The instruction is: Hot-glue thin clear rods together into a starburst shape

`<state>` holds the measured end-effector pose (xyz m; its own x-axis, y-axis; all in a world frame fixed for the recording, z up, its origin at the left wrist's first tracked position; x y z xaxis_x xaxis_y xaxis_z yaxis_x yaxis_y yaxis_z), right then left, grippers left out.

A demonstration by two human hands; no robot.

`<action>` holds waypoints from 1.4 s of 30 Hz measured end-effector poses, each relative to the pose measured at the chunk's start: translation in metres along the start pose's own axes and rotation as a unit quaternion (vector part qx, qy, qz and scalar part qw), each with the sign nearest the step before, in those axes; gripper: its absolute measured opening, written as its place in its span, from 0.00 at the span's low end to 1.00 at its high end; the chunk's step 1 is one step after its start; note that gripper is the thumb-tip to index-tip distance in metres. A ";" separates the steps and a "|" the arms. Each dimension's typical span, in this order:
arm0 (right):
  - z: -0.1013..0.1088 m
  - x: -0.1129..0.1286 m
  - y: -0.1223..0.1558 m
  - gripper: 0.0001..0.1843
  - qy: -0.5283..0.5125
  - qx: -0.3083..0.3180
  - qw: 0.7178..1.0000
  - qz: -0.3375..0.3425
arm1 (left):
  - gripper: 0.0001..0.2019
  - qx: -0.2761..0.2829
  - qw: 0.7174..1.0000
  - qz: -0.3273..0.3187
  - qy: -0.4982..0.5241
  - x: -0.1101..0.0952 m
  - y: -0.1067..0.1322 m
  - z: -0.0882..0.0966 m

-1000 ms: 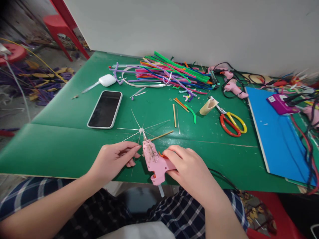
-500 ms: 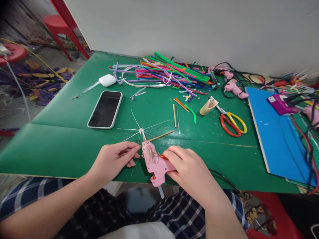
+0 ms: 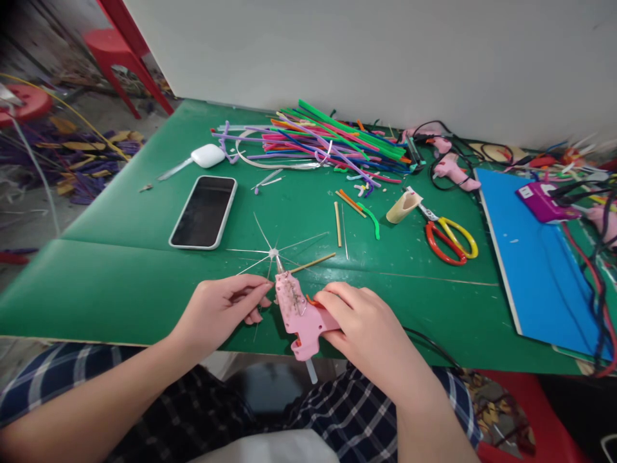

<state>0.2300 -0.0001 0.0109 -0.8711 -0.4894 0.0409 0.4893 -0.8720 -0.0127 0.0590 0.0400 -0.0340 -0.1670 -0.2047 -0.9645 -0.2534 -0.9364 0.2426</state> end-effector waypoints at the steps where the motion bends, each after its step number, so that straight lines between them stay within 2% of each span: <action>1: 0.000 0.000 0.000 0.21 -0.001 0.000 1.000 0.000 | 0.11 0.001 1.000 0.001 -0.001 0.000 0.000 0.000; 10: 0.003 0.001 -0.001 0.20 0.002 -0.013 1.000 0.002 | 0.12 0.000 1.000 0.000 0.003 0.001 0.000 0.000; 18: -0.001 0.001 -0.001 0.21 -0.008 0.008 1.000 -0.002 | 0.11 -0.003 1.000 0.006 0.003 0.000 0.000 0.000; 42: -0.001 0.002 0.001 0.23 -0.014 0.011 1.000 0.006 | 0.11 -0.002 1.000 0.010 0.013 0.003 -0.001 0.000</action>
<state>0.2287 -0.0022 0.0098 -0.8638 -0.4992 0.0687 0.5008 -0.8655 0.0076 0.0589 0.0400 -0.0366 -0.1473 -0.2313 -0.9617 -0.2463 -0.9331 0.2622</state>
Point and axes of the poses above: each hand's wrist, its own y-axis away from the middle knuckle, its own z-axis out of the back of the hand, x = y × z, the point moved 7 cm from there along -y, towards the middle knuckle, and after that the axes turned 13 degrees about y, right-handed, at the moved point
